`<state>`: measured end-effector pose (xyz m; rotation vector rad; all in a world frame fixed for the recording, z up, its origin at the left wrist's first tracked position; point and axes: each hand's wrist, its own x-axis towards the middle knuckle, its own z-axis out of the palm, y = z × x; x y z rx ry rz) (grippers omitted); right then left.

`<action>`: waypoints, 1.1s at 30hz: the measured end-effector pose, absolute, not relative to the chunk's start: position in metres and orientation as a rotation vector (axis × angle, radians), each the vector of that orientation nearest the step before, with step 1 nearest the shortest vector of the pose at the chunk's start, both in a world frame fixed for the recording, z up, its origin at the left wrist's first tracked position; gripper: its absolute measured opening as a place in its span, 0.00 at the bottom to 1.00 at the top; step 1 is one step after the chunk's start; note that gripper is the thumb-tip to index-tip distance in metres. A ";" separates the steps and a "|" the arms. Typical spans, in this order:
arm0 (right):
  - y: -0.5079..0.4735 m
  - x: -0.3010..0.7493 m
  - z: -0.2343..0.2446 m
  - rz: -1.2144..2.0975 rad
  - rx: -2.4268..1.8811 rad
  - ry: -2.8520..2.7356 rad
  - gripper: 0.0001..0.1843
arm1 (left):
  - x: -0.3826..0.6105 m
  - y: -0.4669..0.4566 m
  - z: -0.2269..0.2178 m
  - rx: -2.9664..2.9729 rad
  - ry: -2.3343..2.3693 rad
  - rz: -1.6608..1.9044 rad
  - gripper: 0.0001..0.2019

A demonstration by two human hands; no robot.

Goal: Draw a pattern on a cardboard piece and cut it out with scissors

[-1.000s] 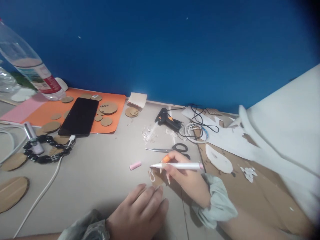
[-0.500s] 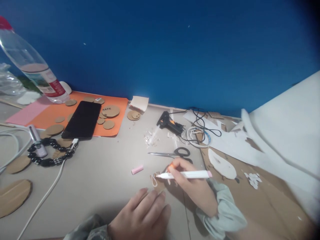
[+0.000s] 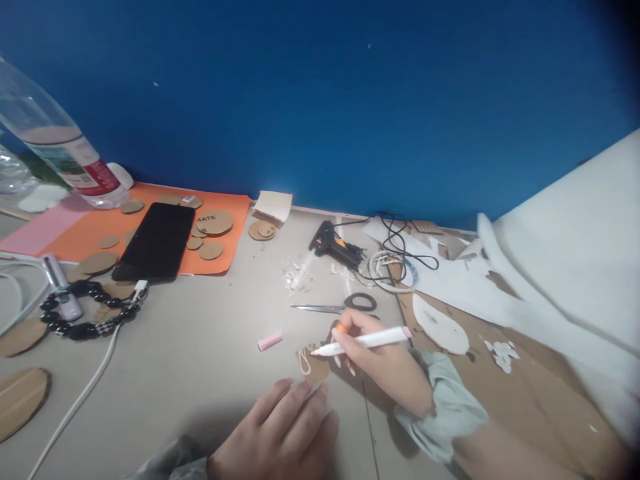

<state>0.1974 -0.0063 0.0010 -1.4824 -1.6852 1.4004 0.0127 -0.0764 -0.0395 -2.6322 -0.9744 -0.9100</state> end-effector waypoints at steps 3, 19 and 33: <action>-0.006 0.196 0.001 1.336 -1.513 -1.726 0.11 | 0.013 -0.077 -0.038 -2.649 -0.981 -0.896 0.14; -0.006 0.196 -0.001 1.306 -1.498 -1.809 0.09 | 0.012 -0.077 -0.039 -2.664 -0.970 -0.876 0.13; -0.006 0.196 0.000 1.258 -1.541 -1.817 0.08 | 0.012 -0.078 -0.036 -2.684 -0.978 -0.849 0.15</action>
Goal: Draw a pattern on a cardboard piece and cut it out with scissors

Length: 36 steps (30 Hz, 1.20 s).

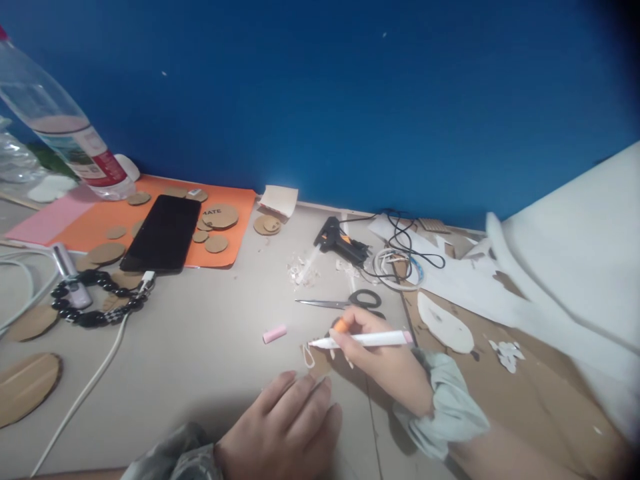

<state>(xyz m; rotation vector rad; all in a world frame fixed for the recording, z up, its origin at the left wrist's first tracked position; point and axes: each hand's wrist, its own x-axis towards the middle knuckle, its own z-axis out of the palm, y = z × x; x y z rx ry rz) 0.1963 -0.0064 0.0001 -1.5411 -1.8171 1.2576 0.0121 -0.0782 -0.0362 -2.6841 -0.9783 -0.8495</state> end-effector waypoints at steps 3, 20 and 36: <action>-0.006 0.196 0.000 1.251 -1.526 -1.823 0.08 | 0.011 -0.078 -0.034 -2.711 -0.975 -0.806 0.14; -0.004 0.195 0.002 1.289 -1.515 -1.823 0.10 | 0.010 -0.076 -0.031 -2.737 -0.966 -0.803 0.20; -0.006 0.193 0.006 1.295 -1.494 -1.843 0.12 | 0.005 -0.078 -0.032 -2.786 -0.927 -0.711 0.22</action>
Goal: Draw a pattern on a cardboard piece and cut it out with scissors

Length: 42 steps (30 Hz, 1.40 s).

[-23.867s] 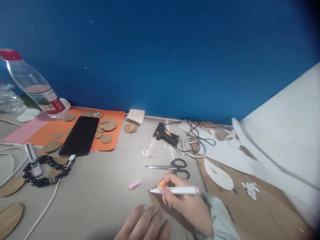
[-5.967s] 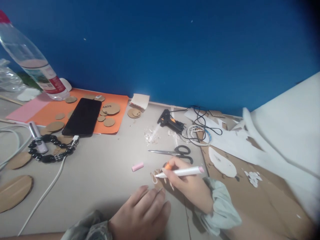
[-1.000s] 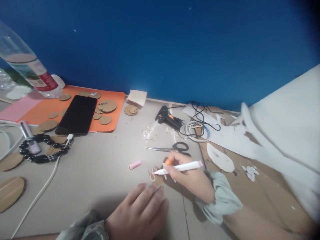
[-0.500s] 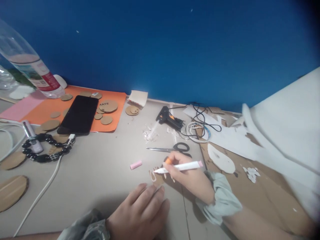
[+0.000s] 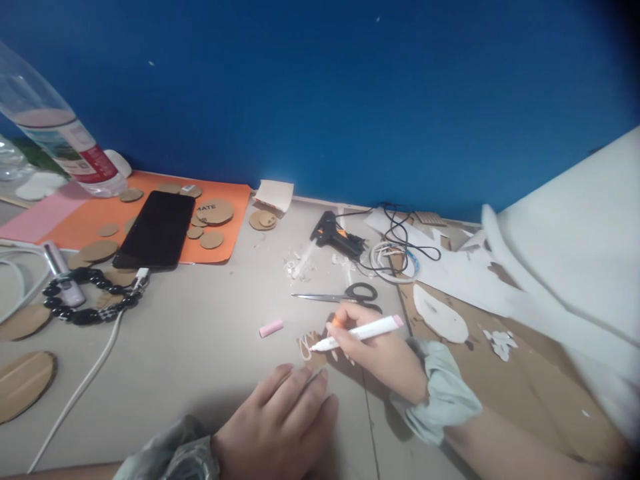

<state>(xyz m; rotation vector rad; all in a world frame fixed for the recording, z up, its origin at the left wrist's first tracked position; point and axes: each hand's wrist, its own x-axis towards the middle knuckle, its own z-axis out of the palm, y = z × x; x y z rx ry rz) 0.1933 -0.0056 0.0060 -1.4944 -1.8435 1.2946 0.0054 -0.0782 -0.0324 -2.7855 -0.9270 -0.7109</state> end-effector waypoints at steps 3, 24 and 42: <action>-0.006 0.194 0.005 1.308 -1.498 -1.834 0.11 | 0.006 -0.077 -0.031 -2.785 -0.931 -0.717 0.21; -0.007 0.195 0.004 1.286 -1.504 -1.844 0.13 | 0.007 -0.078 -0.031 -2.798 -0.949 -0.756 0.22; -0.008 0.196 0.004 1.293 -1.496 -1.808 0.13 | 0.004 -0.079 -0.032 -2.842 -0.940 -0.663 0.23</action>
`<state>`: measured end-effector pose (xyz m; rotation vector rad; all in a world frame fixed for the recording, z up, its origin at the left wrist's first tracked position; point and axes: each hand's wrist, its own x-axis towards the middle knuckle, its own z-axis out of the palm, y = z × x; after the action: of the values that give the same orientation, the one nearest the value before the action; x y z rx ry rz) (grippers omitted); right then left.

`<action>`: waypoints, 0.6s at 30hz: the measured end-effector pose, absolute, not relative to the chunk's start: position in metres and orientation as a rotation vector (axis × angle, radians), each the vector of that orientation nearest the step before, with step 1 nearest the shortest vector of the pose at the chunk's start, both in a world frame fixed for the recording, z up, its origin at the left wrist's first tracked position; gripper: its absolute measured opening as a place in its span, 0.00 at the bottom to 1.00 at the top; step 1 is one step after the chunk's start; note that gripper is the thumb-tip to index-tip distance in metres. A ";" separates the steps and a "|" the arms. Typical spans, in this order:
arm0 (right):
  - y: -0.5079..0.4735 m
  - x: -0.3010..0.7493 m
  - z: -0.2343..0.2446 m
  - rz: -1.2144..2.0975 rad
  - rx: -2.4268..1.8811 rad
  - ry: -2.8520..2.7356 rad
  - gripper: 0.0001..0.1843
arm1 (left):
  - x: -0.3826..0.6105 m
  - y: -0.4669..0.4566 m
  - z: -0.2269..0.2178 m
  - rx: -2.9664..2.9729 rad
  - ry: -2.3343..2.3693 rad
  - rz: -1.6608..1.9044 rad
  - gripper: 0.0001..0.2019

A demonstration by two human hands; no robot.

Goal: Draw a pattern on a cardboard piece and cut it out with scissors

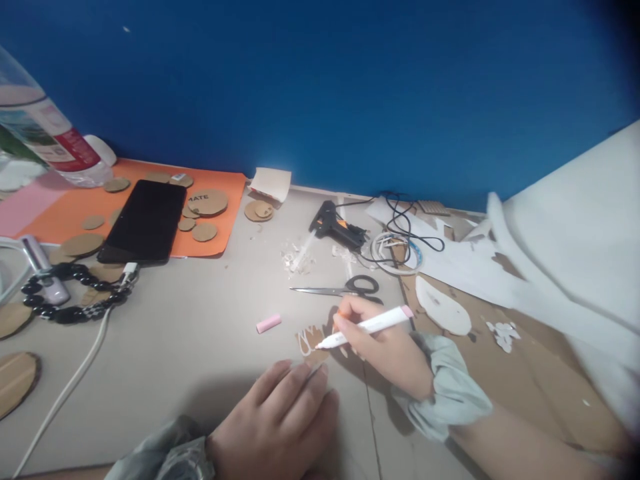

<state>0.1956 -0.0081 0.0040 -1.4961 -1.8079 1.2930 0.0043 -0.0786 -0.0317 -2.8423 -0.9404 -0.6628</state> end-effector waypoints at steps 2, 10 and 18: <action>-0.008 0.195 0.005 1.290 -1.496 -1.814 0.13 | 0.004 -0.079 -0.032 -2.838 -0.947 -0.671 0.23; -0.009 0.193 0.008 1.280 -1.535 -1.772 0.14 | 0.005 -0.077 -0.030 -2.843 -0.949 -0.674 0.23; -0.009 0.193 0.006 1.326 -1.574 -1.695 0.14 | 0.004 -0.077 -0.030 -2.851 -0.948 -0.671 0.23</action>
<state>0.1930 -0.0091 0.0063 -1.5737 -1.6954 1.3256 0.0044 -0.0775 -0.0301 -2.8513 -0.9483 -0.6713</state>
